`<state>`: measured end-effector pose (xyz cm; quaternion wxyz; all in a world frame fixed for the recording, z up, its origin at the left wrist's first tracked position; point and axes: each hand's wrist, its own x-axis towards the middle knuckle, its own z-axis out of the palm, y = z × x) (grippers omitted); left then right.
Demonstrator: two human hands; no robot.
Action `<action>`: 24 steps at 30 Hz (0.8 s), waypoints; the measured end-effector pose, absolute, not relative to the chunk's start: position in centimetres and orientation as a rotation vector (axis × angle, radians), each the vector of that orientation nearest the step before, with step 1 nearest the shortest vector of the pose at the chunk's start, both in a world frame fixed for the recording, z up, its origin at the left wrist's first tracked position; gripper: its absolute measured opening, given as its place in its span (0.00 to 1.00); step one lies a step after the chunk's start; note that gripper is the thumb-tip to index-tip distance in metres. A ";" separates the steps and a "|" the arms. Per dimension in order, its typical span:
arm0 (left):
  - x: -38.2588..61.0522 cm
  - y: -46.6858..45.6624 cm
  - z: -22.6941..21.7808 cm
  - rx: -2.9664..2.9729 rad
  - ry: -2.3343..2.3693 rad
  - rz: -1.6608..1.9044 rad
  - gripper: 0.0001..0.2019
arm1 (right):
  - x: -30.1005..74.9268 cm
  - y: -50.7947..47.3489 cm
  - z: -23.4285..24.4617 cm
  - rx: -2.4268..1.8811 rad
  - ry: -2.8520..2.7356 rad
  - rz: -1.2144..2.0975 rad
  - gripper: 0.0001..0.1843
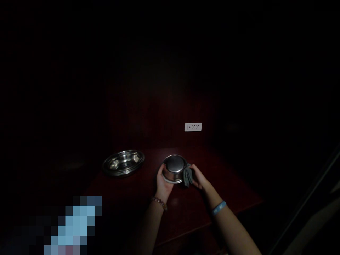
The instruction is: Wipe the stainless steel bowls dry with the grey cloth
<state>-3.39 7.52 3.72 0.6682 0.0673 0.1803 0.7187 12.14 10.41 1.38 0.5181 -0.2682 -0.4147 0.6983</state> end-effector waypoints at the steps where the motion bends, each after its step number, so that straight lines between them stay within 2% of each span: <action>1: -3.4 7.5 3.7 0.150 0.407 1.617 0.10 | 12.1 10.4 1.3 -0.691 -0.973 1.655 0.12; 6: -3.3 7.4 3.9 0.145 0.404 1.628 0.10 | 12.1 9.7 2.4 -0.573 -0.986 1.704 0.15; 13: -3.4 7.2 4.0 0.109 0.396 1.646 0.10 | 12.8 8.8 3.4 -0.352 -0.936 1.850 0.26; 17: -3.5 7.3 3.8 0.098 0.399 1.646 0.12 | 12.6 9.0 3.2 -0.305 -0.960 1.838 0.29; 20: -3.4 7.4 3.7 0.115 0.404 1.645 0.12 | 12.3 9.4 2.8 -0.309 -1.020 1.773 0.26; 24: -3.5 7.5 3.7 0.138 0.415 1.640 0.10 | 12.2 9.9 1.8 -0.456 -1.091 1.679 0.13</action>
